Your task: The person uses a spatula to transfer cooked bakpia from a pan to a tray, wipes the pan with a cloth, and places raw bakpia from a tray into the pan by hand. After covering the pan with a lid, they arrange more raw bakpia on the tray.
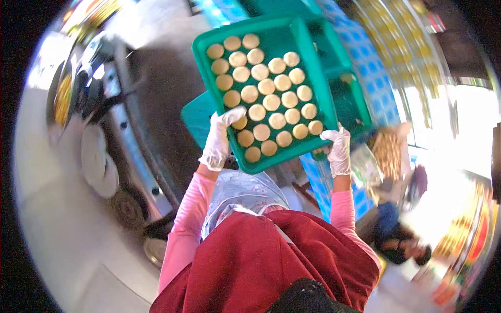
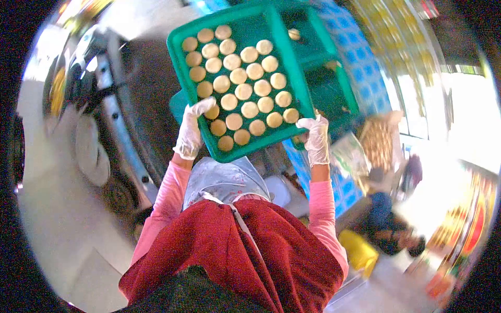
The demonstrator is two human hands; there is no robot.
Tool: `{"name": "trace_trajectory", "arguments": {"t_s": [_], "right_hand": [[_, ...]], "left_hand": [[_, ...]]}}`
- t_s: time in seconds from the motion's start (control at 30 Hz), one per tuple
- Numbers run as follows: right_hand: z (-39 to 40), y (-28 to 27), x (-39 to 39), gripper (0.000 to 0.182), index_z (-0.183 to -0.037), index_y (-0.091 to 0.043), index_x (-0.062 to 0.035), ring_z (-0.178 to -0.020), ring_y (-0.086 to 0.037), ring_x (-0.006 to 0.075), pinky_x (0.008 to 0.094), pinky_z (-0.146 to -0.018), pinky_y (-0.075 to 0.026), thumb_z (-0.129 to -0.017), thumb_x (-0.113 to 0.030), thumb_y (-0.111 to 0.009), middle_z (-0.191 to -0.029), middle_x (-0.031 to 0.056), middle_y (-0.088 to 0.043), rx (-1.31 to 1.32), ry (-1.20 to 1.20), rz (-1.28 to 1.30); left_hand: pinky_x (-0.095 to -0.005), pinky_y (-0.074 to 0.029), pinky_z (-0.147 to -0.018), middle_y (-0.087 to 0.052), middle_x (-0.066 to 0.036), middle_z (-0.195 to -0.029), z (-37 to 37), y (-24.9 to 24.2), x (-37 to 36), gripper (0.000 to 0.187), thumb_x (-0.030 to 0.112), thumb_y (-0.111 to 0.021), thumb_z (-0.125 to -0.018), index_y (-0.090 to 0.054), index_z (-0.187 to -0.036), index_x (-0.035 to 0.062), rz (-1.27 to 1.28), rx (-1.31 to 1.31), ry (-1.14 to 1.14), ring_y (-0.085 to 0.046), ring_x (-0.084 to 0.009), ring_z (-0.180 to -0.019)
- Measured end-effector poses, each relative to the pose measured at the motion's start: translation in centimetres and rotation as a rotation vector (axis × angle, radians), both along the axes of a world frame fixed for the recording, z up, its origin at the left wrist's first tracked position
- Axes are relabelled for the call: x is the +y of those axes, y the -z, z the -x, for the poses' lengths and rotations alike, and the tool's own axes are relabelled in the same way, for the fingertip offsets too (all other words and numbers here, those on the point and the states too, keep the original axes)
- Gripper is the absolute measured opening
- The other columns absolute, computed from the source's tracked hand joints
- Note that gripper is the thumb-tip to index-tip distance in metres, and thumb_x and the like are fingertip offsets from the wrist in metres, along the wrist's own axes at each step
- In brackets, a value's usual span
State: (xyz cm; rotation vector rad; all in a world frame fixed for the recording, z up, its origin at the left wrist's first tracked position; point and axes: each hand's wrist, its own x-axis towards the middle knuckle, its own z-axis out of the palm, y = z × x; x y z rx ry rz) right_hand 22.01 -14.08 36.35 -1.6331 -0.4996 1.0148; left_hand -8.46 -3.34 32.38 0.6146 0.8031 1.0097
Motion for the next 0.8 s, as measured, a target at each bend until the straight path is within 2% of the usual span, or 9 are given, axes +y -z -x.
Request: {"name": "trace_trajectory", "arguments": {"t_s": [0.13, 0.17, 0.27, 0.4, 0.5, 0.6, 0.67, 0.77, 0.8], "right_hand": [[-1.4, 1.6, 7.4, 0.03, -0.111, -0.068, -0.0018, -0.079, -0.06, 0.0076, 0.0236, -0.07, -0.048, -0.086, -0.019, -0.074, -0.091, -0.0022, -0.066, -0.422, -0.704, 0.076], [-0.8, 1.9, 9.4, 0.038, -0.129, -0.062, -0.0007, -0.088, -0.063, 0.011, 0.0272, -0.077, -0.05, -0.096, -0.02, -0.064, -0.1, 0.0015, -0.069, -0.423, -0.581, -0.089], [0.7, -1.5, 16.3, 0.033, -0.126, -0.062, 0.0026, -0.105, -0.066, 0.0244, 0.0349, -0.093, -0.051, -0.095, -0.011, -0.06, -0.115, 0.0157, -0.069, -0.992, -0.724, -0.481], [6.0, -1.1, 25.6, 0.039, -0.128, -0.06, 0.0035, -0.114, -0.063, 0.0293, 0.0346, -0.097, -0.05, -0.089, -0.002, -0.057, -0.126, 0.0185, -0.064, -1.084, -1.378, -0.926], [11.4, 0.6, 27.8, 0.062, -0.139, -0.047, 0.0052, -0.113, -0.059, 0.0307, 0.0394, -0.092, -0.05, -0.079, -0.005, -0.057, -0.136, 0.0183, -0.057, -2.046, -1.471, -1.147], [12.4, 3.6, 30.8, 0.046, -0.118, -0.062, 0.0009, -0.098, -0.063, 0.0343, 0.0402, -0.085, -0.052, -0.073, -0.009, -0.062, -0.107, 0.0183, -0.067, -1.299, -1.661, -1.315], [14.7, 6.3, 32.3, 0.033, -0.114, -0.064, -0.0034, -0.085, -0.063, 0.0314, 0.0428, -0.076, -0.052, -0.081, -0.011, -0.062, -0.094, 0.0118, -0.067, -1.848, -1.803, -0.919], [15.2, 5.4, 34.4, 0.027, -0.099, -0.072, -0.0087, -0.088, -0.064, 0.0336, 0.0461, -0.074, -0.052, -0.075, -0.019, -0.068, -0.088, 0.0148, -0.066, -0.985, -1.971, -0.705], [16.2, 5.5, 34.6, 0.023, -0.095, -0.073, -0.0086, -0.089, -0.065, 0.034, 0.0461, -0.075, -0.052, -0.075, -0.02, -0.068, -0.088, 0.0146, -0.067, -1.18, -2.029, -0.83]], "left_hand": [[-0.0351, -0.056, -0.084, -0.068, -0.008, -0.105, 2.2, 3.5, -5.6, 0.041, 0.014, -0.07, -0.073, -0.064, -0.111, 0.0007, 0.169, -0.108, -0.317, -0.067, -0.0207, -0.091], [-0.0358, -0.055, -0.086, -0.067, -0.007, -0.104, 2.0, 4.0, -7.0, 0.043, 0.012, -0.069, -0.072, -0.062, -0.113, 0.002, 0.223, -0.051, -0.43, -0.067, -0.0219, -0.089], [-0.0346, -0.055, -0.084, -0.066, -0.006, -0.099, -1.9, 5.9, -8.8, 0.039, 0.008, -0.071, -0.069, -0.062, -0.106, 0.0029, 0.28, -0.171, -0.695, -0.066, -0.0212, -0.088], [-0.0356, -0.055, -0.088, -0.067, -0.009, -0.107, -6.7, 2.7, -7.3, 0.049, 0.007, -0.07, -0.069, -0.06, -0.117, 0.0013, 0.235, -0.222, -0.791, -0.066, -0.0226, -0.094], [-0.0347, -0.055, -0.088, -0.068, -0.008, -0.109, -7.8, 1.8, -7.3, 0.053, 0.007, -0.069, -0.068, -0.061, -0.12, 0.0005, 0.196, -0.198, -0.9, -0.067, -0.0215, -0.095], [-0.0342, -0.053, -0.089, -0.067, -0.007, -0.113, -9.3, -0.2, -7.4, 0.056, 0.012, -0.071, -0.067, -0.06, -0.121, 0.0024, 0.332, -0.05, -1.021, -0.065, -0.0209, -0.096], [-0.0335, -0.053, -0.09, -0.067, -0.007, -0.113, -9.9, 1.2, -7.3, 0.059, 0.013, -0.072, -0.066, -0.059, -0.122, 0.0024, 0.301, 0.017, -1.005, -0.065, -0.0201, -0.096], [-0.0328, -0.053, -0.09, -0.067, -0.005, -0.111, -11.7, 0.0, -6.9, 0.056, 0.014, -0.069, -0.067, -0.06, -0.121, 0.0031, 0.335, 0.004, -1.104, -0.065, -0.0188, -0.097], [-0.0329, -0.053, -0.089, -0.067, -0.005, -0.111, -12.1, 0.1, -6.9, 0.055, 0.014, -0.068, -0.068, -0.06, -0.121, 0.0034, 0.362, -0.038, -1.145, -0.065, -0.0185, -0.097]]}}
